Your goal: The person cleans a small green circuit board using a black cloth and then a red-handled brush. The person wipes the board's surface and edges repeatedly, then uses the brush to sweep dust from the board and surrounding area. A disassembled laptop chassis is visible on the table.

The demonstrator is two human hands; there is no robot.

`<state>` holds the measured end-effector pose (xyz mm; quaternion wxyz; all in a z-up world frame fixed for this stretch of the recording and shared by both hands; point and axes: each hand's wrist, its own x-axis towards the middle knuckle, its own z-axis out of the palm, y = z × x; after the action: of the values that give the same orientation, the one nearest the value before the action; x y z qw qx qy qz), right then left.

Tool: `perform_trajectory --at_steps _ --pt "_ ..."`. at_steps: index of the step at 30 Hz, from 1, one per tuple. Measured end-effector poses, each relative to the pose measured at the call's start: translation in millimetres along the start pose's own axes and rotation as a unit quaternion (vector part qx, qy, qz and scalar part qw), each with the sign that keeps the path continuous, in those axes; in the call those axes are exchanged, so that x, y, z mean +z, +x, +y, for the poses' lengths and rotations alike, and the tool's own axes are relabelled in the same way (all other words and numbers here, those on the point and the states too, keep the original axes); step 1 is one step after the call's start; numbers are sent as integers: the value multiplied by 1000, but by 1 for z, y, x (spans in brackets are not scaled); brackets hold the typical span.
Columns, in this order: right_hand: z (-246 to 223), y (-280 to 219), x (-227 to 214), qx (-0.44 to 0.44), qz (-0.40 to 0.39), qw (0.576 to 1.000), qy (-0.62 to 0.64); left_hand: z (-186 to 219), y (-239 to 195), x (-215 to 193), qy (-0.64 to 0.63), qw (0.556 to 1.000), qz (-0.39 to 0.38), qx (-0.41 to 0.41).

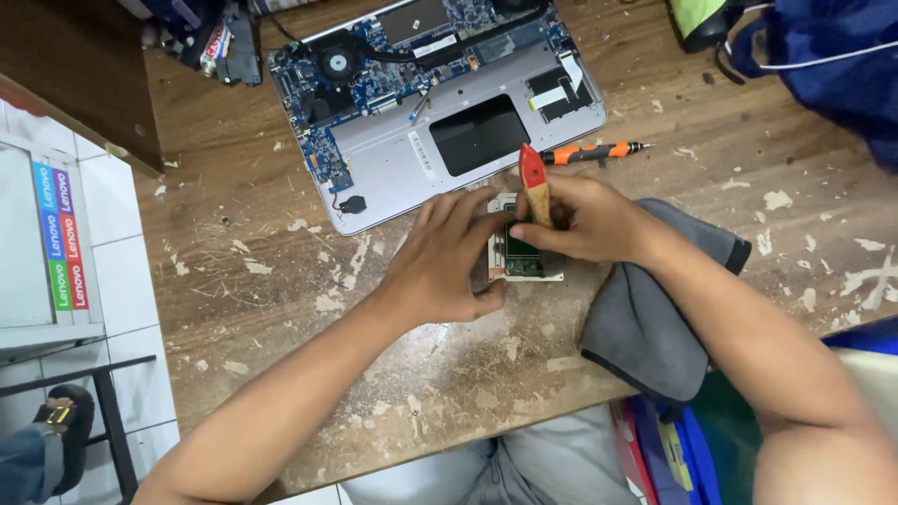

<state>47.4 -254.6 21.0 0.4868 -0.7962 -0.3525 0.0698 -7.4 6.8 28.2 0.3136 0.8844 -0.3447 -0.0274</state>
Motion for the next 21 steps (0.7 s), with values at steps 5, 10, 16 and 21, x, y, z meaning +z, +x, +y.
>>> perform_trajectory --at_steps 5,10,16,21 --pt "-9 9 1 -55 33 997 43 0 1 0 5 1000 -7 0" --pt "-26 3 0 -78 13 997 -6 1 3 -1 19 1000 -14 -18" --pt "-16 -12 -4 -18 -35 998 -52 3 7 -5 20 996 -81 -43" --pt "-29 -13 5 21 -51 998 -3 -8 4 9 51 998 -26 3"
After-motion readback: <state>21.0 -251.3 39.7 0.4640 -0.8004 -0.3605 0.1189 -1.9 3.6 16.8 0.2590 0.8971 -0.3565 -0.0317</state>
